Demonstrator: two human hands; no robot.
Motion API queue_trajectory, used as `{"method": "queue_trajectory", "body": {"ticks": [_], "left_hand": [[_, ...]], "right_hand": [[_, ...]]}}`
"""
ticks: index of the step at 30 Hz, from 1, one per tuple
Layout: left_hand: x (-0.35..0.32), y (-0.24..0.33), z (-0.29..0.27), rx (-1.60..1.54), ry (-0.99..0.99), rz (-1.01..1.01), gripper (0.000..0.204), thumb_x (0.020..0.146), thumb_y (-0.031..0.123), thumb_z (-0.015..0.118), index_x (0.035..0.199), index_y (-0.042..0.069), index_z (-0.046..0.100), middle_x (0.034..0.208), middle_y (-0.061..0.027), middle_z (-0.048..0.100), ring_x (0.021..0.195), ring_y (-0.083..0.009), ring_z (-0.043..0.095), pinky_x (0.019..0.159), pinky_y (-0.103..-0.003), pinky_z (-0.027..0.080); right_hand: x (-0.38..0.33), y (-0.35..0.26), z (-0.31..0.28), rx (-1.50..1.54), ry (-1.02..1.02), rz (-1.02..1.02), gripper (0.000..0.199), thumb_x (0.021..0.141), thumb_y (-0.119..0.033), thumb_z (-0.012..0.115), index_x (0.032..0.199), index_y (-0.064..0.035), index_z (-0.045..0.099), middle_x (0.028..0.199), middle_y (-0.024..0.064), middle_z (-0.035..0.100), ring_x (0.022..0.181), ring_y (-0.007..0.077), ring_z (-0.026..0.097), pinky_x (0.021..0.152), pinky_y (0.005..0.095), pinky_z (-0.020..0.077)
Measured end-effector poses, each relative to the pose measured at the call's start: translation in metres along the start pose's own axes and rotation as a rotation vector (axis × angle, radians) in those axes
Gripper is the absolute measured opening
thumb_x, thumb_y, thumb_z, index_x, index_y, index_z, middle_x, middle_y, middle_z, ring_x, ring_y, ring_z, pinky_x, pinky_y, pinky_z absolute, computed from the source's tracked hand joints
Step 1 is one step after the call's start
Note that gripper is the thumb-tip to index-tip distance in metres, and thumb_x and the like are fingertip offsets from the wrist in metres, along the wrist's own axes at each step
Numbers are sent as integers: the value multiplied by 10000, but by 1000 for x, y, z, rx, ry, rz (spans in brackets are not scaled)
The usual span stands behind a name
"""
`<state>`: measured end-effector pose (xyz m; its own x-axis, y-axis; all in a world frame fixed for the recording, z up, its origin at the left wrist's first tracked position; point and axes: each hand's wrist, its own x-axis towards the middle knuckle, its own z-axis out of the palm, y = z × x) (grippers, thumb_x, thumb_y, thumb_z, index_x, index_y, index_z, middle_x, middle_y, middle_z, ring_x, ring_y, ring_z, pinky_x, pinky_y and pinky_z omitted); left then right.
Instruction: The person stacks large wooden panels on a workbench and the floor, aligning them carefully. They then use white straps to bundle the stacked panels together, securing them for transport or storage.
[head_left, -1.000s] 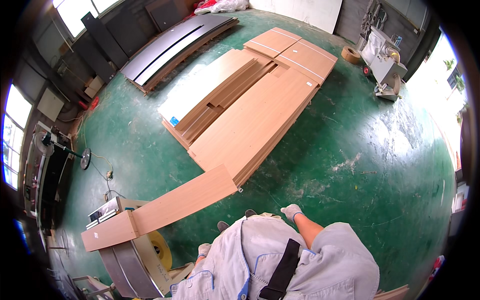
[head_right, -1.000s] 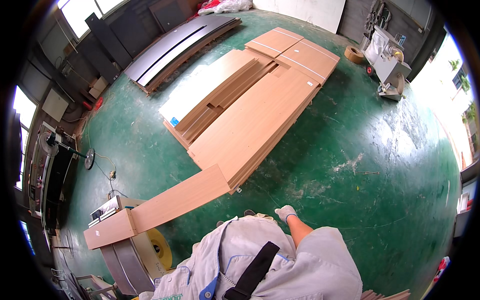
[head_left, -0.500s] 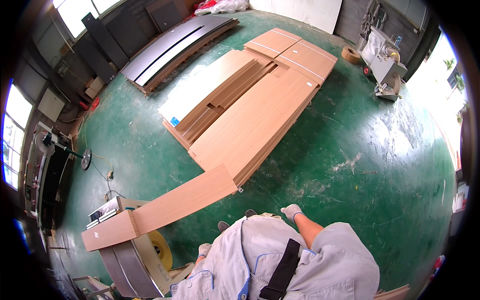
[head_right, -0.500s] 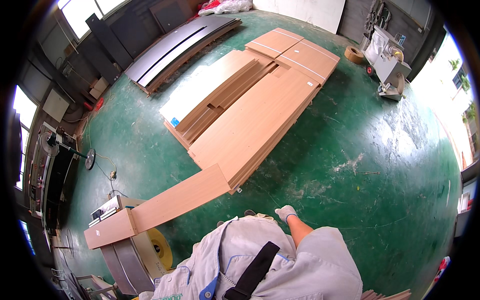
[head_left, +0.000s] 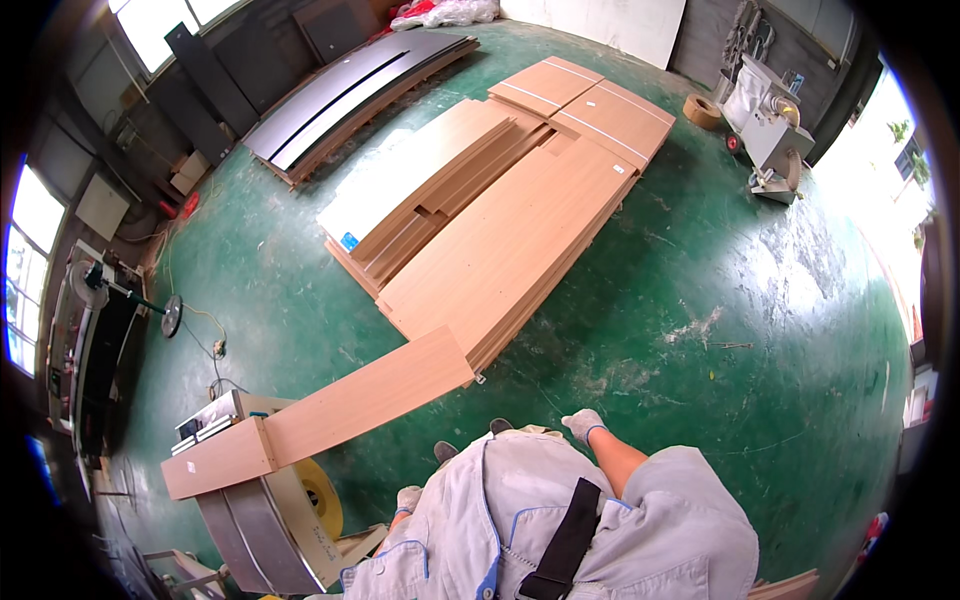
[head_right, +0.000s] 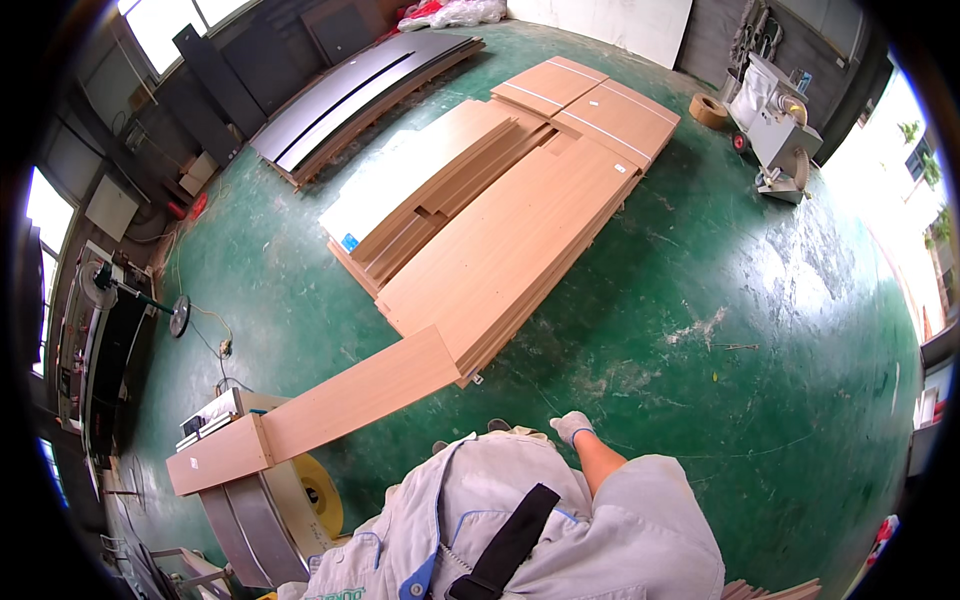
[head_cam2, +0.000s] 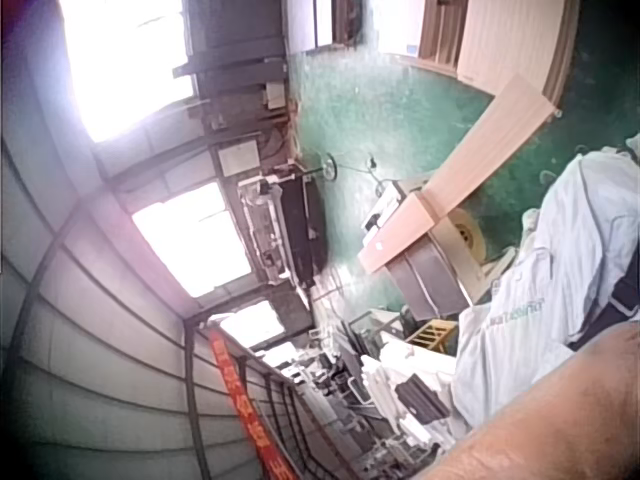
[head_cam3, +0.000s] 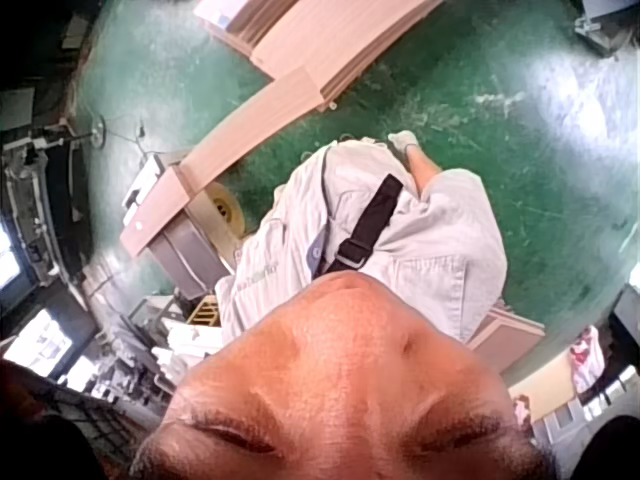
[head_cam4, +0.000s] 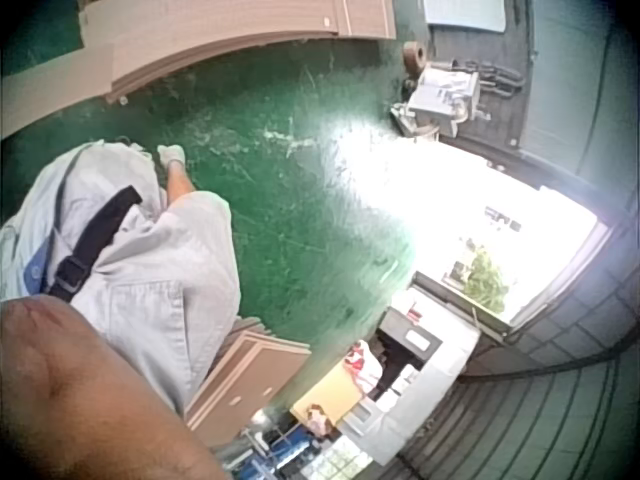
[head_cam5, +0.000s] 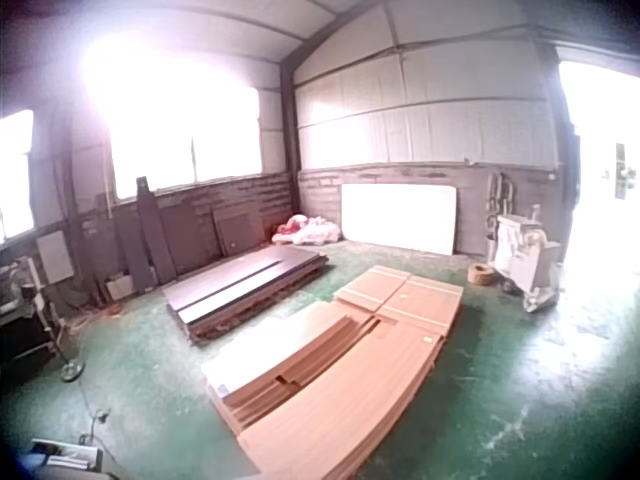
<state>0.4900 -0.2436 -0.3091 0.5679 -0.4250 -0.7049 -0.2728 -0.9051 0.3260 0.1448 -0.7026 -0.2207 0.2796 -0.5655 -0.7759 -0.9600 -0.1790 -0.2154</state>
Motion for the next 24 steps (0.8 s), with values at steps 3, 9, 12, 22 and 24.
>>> {"method": "queue_trajectory", "body": {"ticks": [3,9,12,22,24], "left_hand": [[0,3,-2,35,13,31,498,895,575,639,838,102,782,830,-174,740,815,-333,738,706,-446,544],[-4,0,0,30,-8,-4,489,891,567,647,855,99,786,837,-169,745,813,-326,738,709,-435,545],[-21,17,-13,-67,19,12,481,892,561,644,864,103,788,856,-167,749,835,-333,739,720,-438,546],[-23,8,-17,-164,51,46,511,914,580,583,865,113,786,912,-173,748,923,-373,725,798,-475,552],[-17,1,-15,-152,56,88,504,918,574,580,850,117,782,903,-171,746,917,-377,722,788,-479,549]], "right_hand": [[10,9,10,-138,-18,-101,495,1065,-456,464,1141,-61,753,1140,228,737,1104,395,699,940,497,543],[19,14,17,-50,-22,-79,574,1004,-531,556,1117,-6,759,1223,260,709,1197,401,659,1001,481,523],[22,18,20,-20,-8,-50,567,999,-525,563,1119,-7,759,1227,261,707,1201,403,656,1006,479,522],[32,22,28,-335,-2,-235,334,1063,-289,478,1246,-143,717,1080,188,750,1019,383,739,850,513,580],[27,18,25,-302,-12,-211,337,1064,-291,477,1248,-142,717,1081,189,749,1021,384,738,852,516,580]]}}
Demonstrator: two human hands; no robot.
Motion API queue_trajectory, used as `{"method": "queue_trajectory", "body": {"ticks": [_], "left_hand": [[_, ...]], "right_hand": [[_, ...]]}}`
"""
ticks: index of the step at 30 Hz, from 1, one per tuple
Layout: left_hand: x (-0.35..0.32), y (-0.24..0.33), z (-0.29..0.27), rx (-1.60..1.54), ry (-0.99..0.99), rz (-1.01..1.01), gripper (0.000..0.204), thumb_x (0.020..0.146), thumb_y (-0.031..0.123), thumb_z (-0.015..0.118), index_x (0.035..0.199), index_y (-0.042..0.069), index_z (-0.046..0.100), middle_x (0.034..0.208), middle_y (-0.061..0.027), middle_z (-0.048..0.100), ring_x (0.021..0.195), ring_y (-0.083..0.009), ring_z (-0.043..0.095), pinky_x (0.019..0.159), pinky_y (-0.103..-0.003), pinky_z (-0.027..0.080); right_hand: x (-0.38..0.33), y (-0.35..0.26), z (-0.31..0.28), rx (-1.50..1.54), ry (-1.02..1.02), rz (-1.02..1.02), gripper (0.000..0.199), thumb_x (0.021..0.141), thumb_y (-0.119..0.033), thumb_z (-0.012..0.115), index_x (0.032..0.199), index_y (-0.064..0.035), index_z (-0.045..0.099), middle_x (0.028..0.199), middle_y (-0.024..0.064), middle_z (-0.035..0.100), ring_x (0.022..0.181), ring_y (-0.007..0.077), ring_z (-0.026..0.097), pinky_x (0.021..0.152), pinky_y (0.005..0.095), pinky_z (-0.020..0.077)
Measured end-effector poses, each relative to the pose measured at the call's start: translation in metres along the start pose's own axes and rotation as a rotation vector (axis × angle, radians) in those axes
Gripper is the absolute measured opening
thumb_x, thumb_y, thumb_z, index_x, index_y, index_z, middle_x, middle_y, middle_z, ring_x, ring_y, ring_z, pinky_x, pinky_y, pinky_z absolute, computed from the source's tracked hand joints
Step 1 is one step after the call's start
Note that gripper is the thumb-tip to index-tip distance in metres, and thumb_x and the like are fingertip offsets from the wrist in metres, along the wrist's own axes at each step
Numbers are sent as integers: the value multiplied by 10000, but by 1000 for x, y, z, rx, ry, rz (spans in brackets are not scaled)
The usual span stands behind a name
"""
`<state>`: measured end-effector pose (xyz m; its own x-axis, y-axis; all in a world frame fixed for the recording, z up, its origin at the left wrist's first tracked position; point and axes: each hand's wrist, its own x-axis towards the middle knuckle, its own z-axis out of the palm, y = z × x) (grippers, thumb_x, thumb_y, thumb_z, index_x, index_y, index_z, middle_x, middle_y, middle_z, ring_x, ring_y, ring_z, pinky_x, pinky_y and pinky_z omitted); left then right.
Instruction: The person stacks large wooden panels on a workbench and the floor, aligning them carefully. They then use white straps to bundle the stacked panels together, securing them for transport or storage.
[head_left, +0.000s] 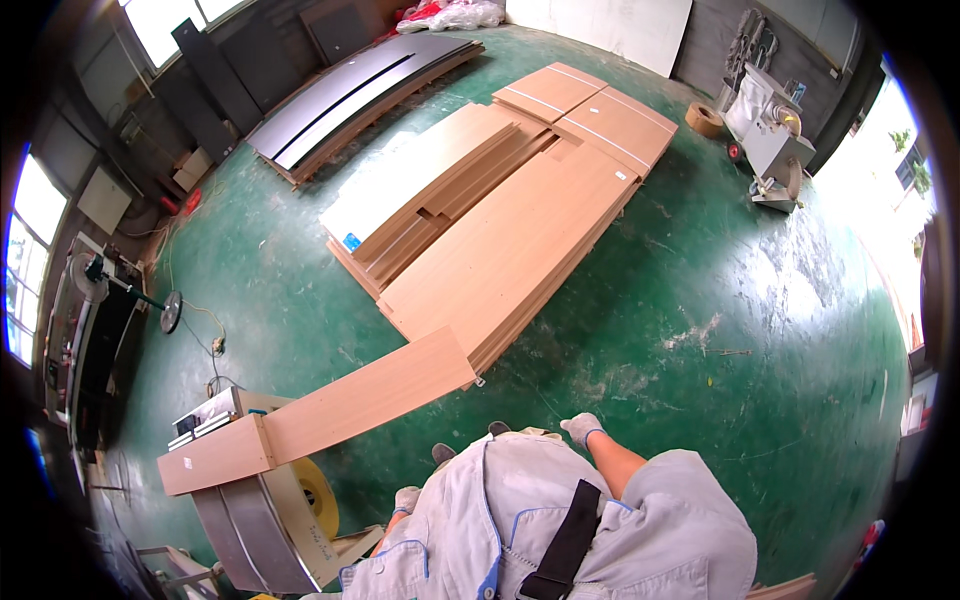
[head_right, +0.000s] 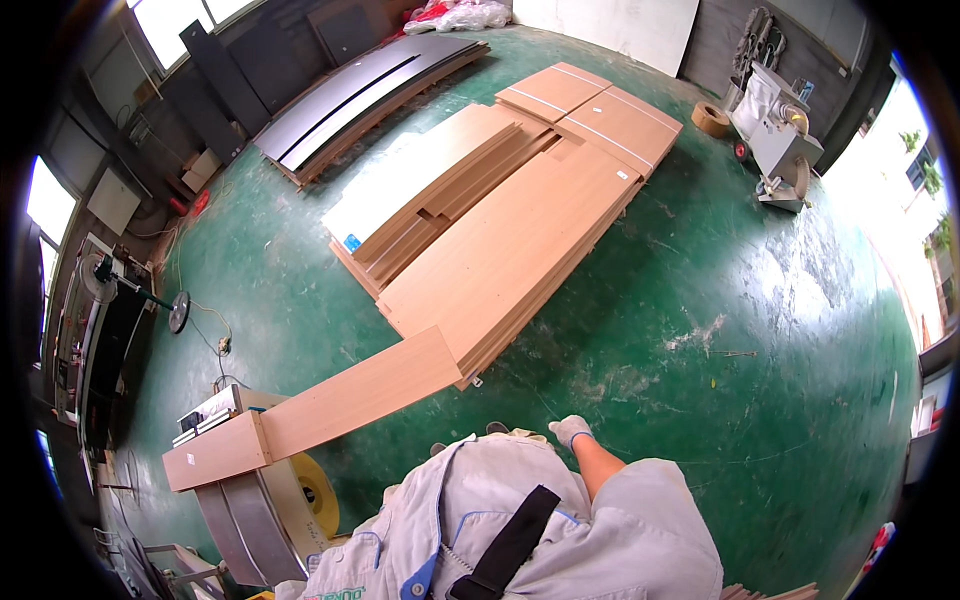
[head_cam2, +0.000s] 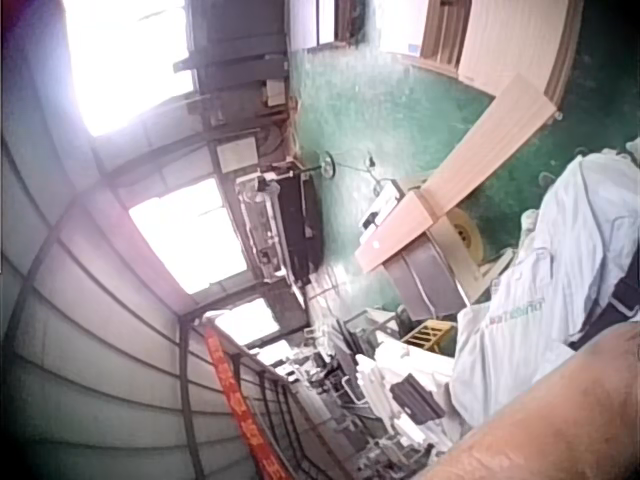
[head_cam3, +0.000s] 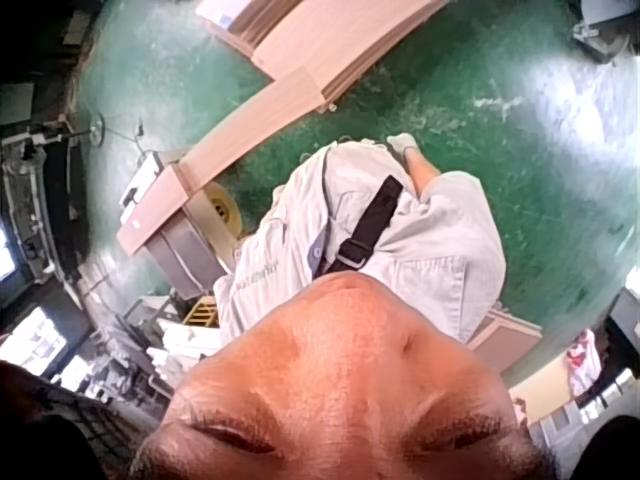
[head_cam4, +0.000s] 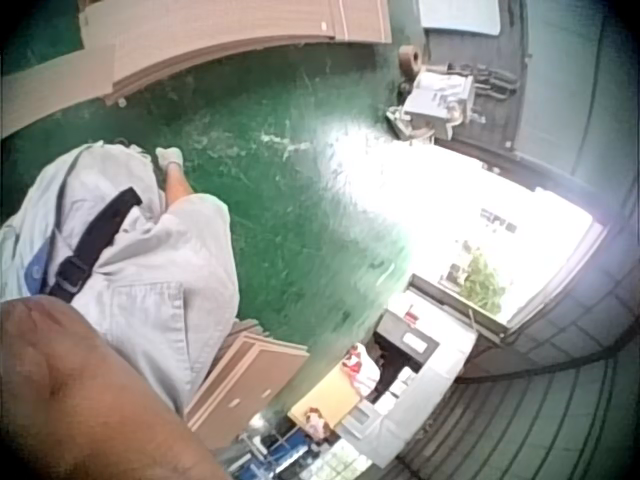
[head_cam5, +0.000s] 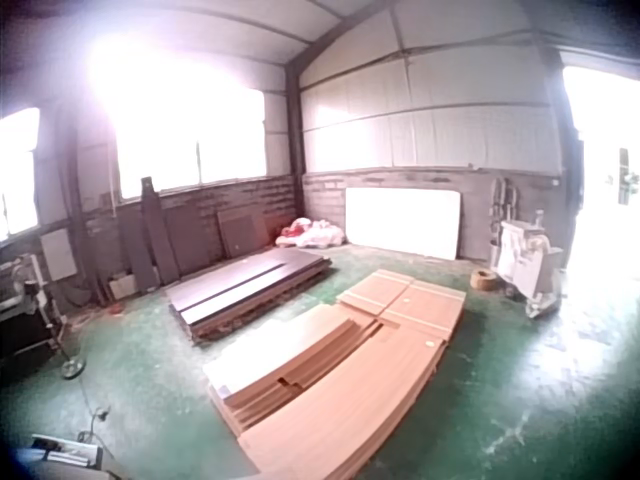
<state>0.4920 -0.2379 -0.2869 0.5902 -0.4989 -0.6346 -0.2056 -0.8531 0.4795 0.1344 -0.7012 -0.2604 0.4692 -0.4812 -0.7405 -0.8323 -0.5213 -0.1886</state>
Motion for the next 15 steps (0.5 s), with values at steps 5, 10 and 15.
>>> {"method": "queue_trajectory", "body": {"ticks": [5,10,15], "left_hand": [[8,-11,5,159,-23,98,492,922,565,579,825,124,777,885,-166,744,900,-379,721,766,-486,543],[5,4,0,283,-47,113,493,922,552,587,788,113,766,835,-171,735,839,-368,723,735,-484,541],[8,-12,6,-107,0,-30,496,922,549,594,777,104,759,819,-175,729,821,-358,725,721,-478,538]], "right_hand": [[-14,-11,-22,-44,-15,-26,370,1074,-337,464,1225,-129,729,1110,200,745,1044,390,729,886,511,571],[-15,-13,-26,11,-24,25,398,1078,-367,452,1214,-120,734,1128,208,743,1063,393,722,910,508,565],[-14,-22,-30,188,-19,140,411,1069,-387,462,1196,-107,735,1107,216,741,1051,406,720,907,518,562]]}}
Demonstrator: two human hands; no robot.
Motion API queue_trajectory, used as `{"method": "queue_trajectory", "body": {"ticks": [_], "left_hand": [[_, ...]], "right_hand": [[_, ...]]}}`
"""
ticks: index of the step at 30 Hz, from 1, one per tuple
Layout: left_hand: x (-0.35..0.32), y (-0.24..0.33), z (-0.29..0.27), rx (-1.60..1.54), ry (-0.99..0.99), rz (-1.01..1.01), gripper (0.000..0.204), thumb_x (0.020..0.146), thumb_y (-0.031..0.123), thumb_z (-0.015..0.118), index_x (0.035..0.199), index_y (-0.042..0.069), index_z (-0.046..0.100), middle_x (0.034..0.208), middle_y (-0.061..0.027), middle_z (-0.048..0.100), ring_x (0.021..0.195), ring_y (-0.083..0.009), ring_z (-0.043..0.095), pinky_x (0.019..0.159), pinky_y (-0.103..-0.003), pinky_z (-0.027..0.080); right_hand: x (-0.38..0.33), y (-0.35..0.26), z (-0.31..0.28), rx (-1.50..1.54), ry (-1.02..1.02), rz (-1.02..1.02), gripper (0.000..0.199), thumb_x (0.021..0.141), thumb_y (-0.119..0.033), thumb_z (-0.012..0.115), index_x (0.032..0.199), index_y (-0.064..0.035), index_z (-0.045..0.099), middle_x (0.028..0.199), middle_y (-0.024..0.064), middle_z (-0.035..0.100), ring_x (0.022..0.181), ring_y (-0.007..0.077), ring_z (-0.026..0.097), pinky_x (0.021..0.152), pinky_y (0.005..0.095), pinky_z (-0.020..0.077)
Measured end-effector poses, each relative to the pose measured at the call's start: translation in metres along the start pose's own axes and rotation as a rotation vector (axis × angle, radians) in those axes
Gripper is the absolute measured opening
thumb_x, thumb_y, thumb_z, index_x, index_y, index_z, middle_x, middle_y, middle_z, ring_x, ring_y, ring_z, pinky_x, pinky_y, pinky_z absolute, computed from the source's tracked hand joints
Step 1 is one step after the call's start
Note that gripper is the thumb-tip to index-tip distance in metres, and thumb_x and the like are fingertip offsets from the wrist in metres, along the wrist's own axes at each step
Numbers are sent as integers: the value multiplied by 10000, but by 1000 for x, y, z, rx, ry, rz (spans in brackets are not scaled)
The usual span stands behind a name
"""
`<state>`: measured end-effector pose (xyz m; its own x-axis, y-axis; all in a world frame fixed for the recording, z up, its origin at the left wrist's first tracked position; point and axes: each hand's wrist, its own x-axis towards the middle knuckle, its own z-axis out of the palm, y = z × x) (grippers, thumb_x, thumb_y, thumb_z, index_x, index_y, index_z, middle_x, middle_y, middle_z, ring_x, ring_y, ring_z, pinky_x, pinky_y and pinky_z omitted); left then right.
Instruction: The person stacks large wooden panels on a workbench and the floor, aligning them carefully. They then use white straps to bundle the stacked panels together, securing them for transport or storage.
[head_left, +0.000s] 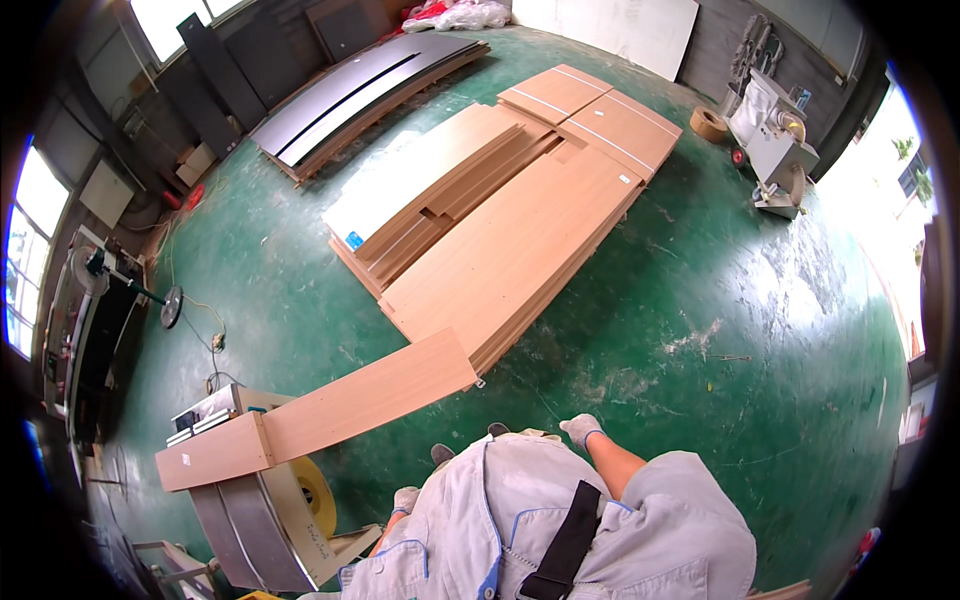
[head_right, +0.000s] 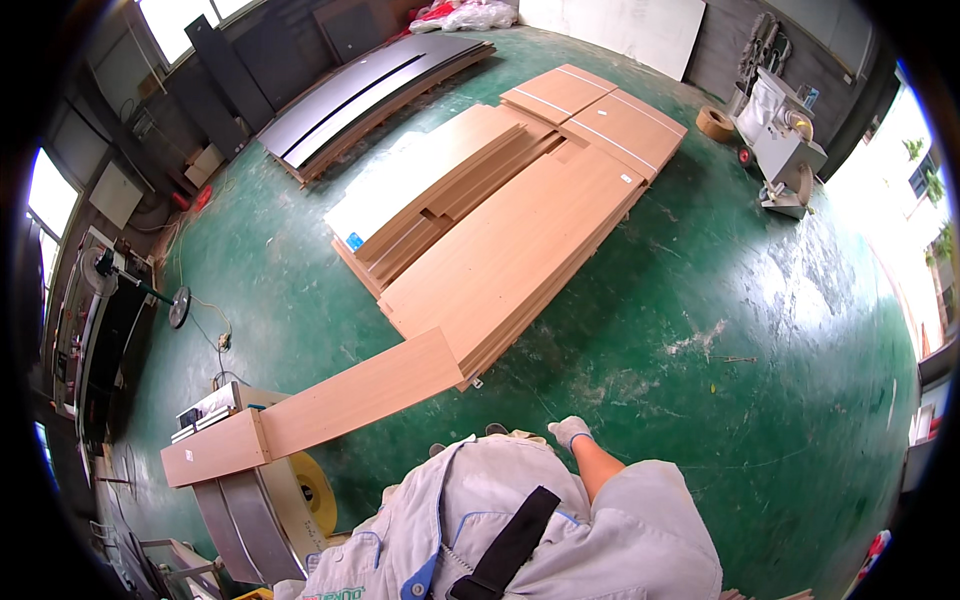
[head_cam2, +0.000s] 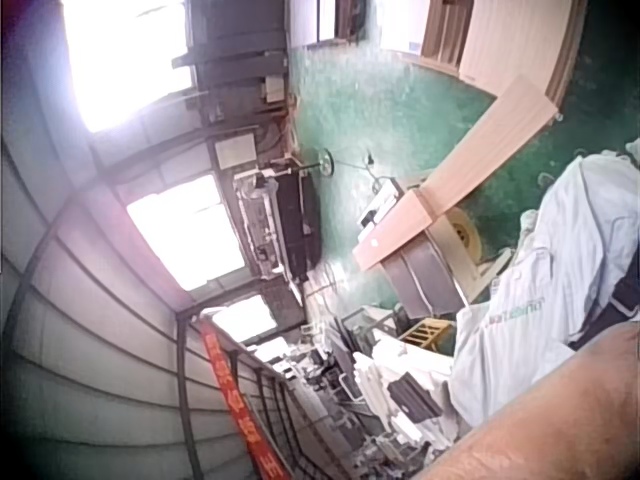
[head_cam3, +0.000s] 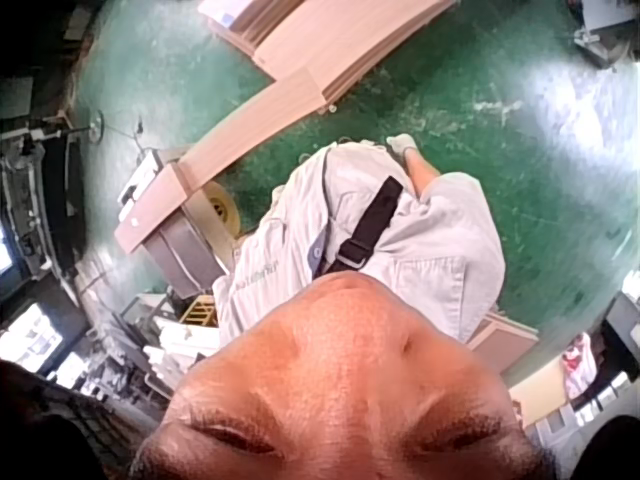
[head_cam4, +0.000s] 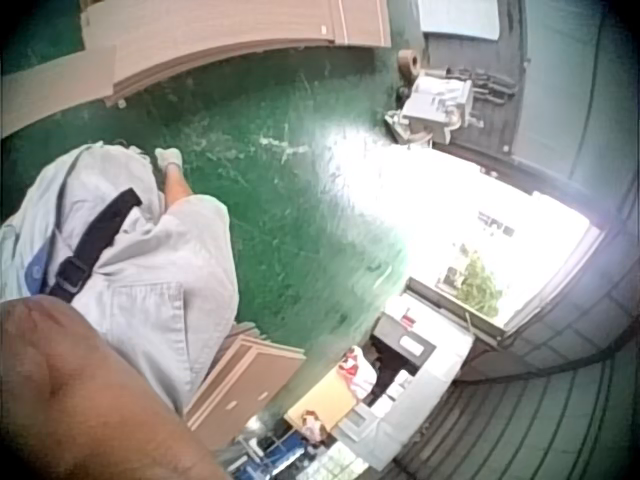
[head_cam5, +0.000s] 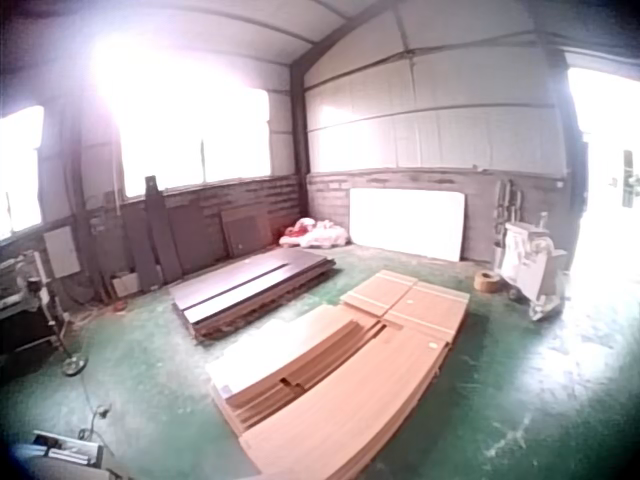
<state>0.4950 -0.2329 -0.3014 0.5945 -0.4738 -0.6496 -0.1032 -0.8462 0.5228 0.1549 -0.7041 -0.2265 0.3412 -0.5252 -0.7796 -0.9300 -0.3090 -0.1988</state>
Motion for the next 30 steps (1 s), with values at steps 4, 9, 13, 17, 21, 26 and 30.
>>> {"method": "queue_trajectory", "body": {"ticks": [4,9,13,17,21,26,30], "left_hand": [[2,6,0,77,-10,59,481,910,545,614,809,101,768,849,-172,741,853,-351,731,738,-467,542],[-8,32,-9,408,-110,30,482,907,548,613,849,100,782,898,-167,757,899,-353,735,774,-457,553],[-12,36,-13,432,-135,-1,450,929,518,585,897,121,793,939,-157,762,942,-349,733,790,-449,561],[-17,65,-19,607,-198,104,384,957,447,542,973,158,795,1035,-140,762,1020,-335,723,844,-438,571],[-31,92,-31,664,-270,195,380,966,441,515,1002,186,794,1089,-148,757,1083,-346,709,909,-431,568],[-44,106,-29,381,-162,-18,551,886,510,580,993,15,795,1106,-260,735,1097,-399,705,902,-483,550],[-52,119,-36,248,-89,-153,439,848,399,603,1015,45,800,1103,-238,743,1081,-399,704,900,-467,553]], "right_hand": [[22,18,17,-96,19,-76,386,1067,-366,469,1191,-119,737,1094,208,746,1038,402,726,892,516,567],[35,26,24,-82,15,-63,373,1072,-347,457,1197,-136,738,1095,197,749,1032,392,732,887,511,572],[35,19,14,-88,23,-95,361,1064,-332,468,1162,-124,746,1084,201,748,1029,391,732,870,515,574],[29,19,7,-159,46,-153,352,1057,-322,483,1136,-109,752,1070,206,751,1009,384,737,843,524,574],[50,33,14,-303,106,-290,347,1046,-327,495,1118,-98,746,1004,204,759,937,393,745,800,533,576],[54,29,17,-18,82,-188,290,971,-331,559,902,-93,710,886,231,741,834,413,739,685,563,536],[33,22,10,-473,66,-457,178,883,-291,633,889,-125,698,915,223,750,902,433,734,764,540,568]]}}
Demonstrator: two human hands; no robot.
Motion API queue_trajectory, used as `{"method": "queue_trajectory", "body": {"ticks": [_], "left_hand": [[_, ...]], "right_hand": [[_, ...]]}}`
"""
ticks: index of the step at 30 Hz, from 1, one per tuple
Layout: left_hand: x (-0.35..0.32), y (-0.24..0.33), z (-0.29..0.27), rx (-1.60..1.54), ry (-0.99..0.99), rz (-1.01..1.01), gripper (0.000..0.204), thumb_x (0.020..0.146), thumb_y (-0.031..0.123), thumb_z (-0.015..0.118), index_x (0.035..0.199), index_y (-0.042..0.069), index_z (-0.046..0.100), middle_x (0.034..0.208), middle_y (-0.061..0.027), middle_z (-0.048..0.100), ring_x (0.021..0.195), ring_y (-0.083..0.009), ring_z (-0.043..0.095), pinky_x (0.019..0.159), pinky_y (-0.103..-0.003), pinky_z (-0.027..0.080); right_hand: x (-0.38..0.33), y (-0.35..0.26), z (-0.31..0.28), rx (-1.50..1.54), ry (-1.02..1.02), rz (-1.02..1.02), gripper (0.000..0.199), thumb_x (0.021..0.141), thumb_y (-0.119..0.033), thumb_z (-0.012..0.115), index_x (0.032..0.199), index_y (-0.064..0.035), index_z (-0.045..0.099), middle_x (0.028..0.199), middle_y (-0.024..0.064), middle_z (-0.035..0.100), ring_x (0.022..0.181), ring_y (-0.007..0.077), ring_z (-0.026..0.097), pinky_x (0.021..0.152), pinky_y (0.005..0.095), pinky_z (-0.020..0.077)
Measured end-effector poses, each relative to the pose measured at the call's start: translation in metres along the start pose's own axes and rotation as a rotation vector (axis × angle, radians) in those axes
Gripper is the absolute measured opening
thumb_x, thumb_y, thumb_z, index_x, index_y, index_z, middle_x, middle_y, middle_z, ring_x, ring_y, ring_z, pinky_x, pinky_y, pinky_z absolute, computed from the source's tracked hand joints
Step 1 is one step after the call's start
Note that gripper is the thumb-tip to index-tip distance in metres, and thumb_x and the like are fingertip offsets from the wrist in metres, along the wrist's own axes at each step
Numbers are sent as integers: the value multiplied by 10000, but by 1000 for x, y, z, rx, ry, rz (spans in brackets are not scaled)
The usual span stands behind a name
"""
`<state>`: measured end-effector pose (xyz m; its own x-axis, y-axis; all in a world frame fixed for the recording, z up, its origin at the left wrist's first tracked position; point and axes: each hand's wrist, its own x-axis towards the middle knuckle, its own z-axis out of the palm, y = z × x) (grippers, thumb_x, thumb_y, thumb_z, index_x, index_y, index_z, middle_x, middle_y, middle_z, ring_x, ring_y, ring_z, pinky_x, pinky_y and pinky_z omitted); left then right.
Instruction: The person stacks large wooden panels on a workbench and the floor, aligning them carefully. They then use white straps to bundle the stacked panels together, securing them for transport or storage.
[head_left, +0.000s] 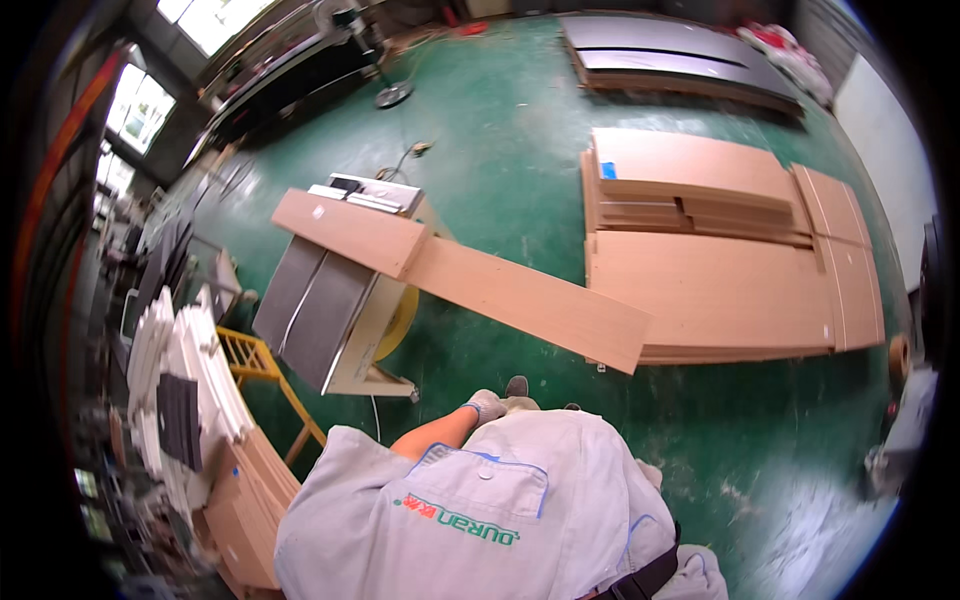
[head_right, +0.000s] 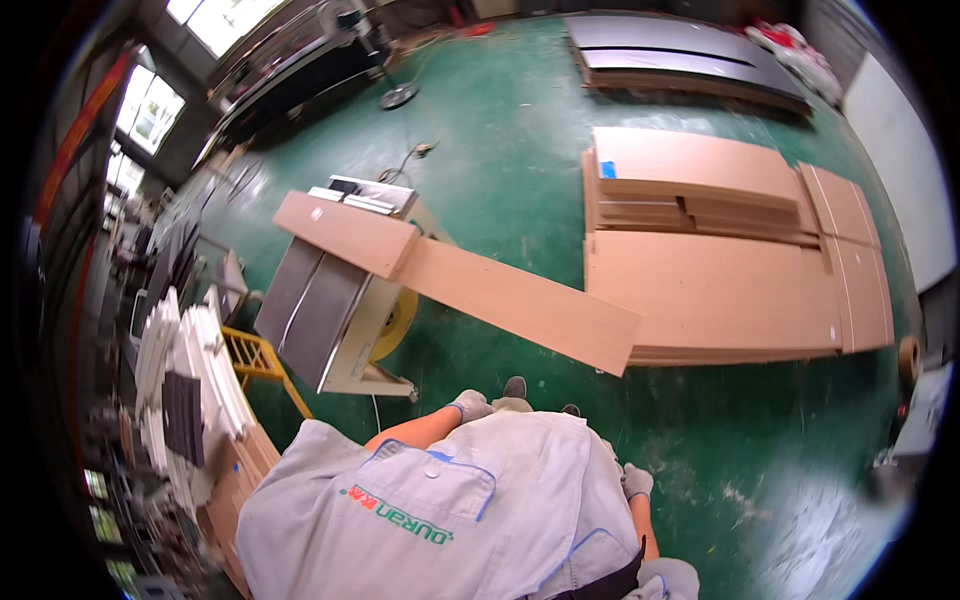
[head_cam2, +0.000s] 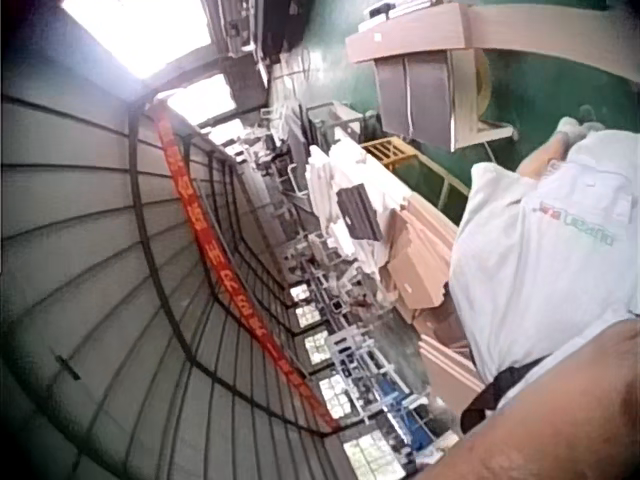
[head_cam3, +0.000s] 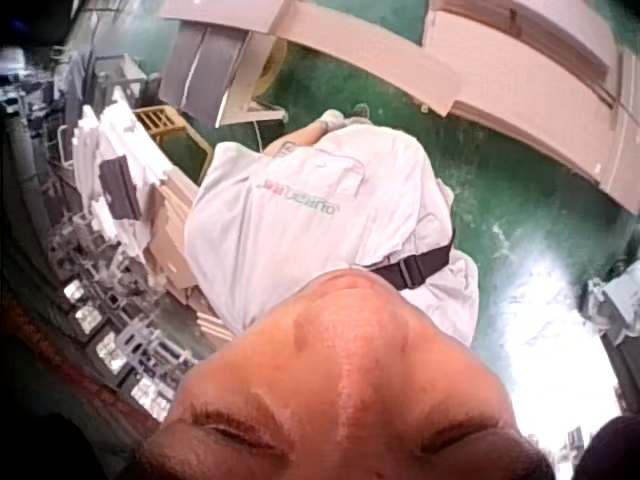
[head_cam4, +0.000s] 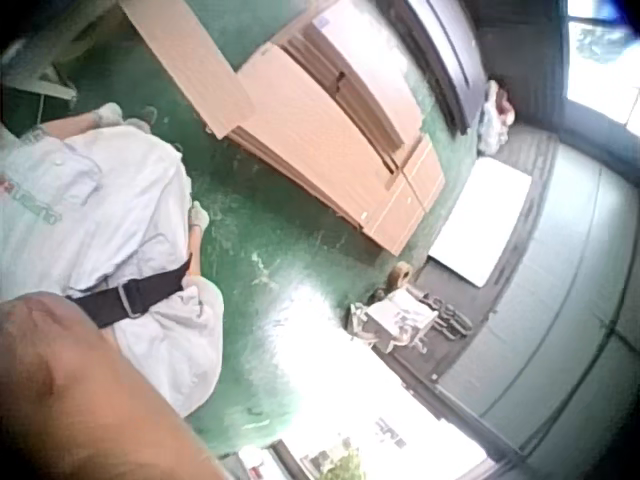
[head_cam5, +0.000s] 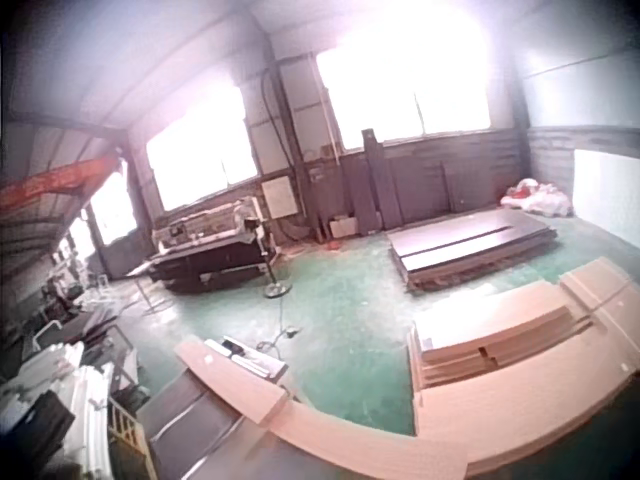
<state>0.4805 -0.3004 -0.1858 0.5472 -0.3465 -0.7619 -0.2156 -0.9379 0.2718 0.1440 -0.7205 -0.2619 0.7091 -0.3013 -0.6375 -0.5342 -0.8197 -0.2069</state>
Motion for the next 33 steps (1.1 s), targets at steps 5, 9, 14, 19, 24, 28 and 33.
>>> {"method": "queue_trajectory", "body": {"ticks": [5,9,14,19,24,28,33], "left_hand": [[-33,7,-11,-368,78,-182,381,823,328,638,1019,43,799,1079,-215,758,1052,-374,718,867,-436,562],[-41,-20,-31,-590,109,-267,409,829,373,651,964,16,798,989,-239,760,993,-371,733,867,-430,557],[8,-82,-81,-885,374,-293,599,954,541,555,783,-8,722,784,-163,728,726,-293,705,710,-425,548],[40,-141,-185,-1528,705,-457,684,968,667,558,1088,0,650,1023,-144,685,755,-255,675,663,-401,539],[78,-202,-271,-1858,877,-440,770,950,779,480,947,31,665,756,-91,632,589,-226,587,510,-407,464],[109,-211,-286,-1638,965,-610,925,983,722,453,1337,-121,593,1372,-314,630,1321,-421,594,1088,-445,480],[113,-212,-289,-1565,745,-613,913,1014,692,415,1309,-155,585,1369,-335,622,1307,-435,599,1088,-458,470]], "right_hand": [[46,26,26,606,-7,368,231,901,-252,656,805,-43,665,803,180,724,693,332,713,581,465,529],[31,-43,-65,1047,-59,545,242,930,-207,662,776,-36,586,679,83,579,511,232,558,431,391,406],[50,-84,-110,1020,8,517,248,952,-243,654,820,-55,560,667,62,530,492,215,507,429,372,376],[76,-88,-106,600,614,583,480,957,-378,615,1206,24,698,1145,230,730,983,382,701,876,437,552],[92,-170,-177,670,908,748,651,1020,-440,582,1440,56,551,1414,269,615,1257,378,631,1070,421,491],[97,-323,-258,789,825,405,593,1011,-340,607,1411,94,542,1311,236,665,1186,310,651,1021,376,495],[160,-444,-286,480,610,-71,461,972,-326,617,1258,35,640,1102,152,659,1065,269,609,945,409,501]]}}
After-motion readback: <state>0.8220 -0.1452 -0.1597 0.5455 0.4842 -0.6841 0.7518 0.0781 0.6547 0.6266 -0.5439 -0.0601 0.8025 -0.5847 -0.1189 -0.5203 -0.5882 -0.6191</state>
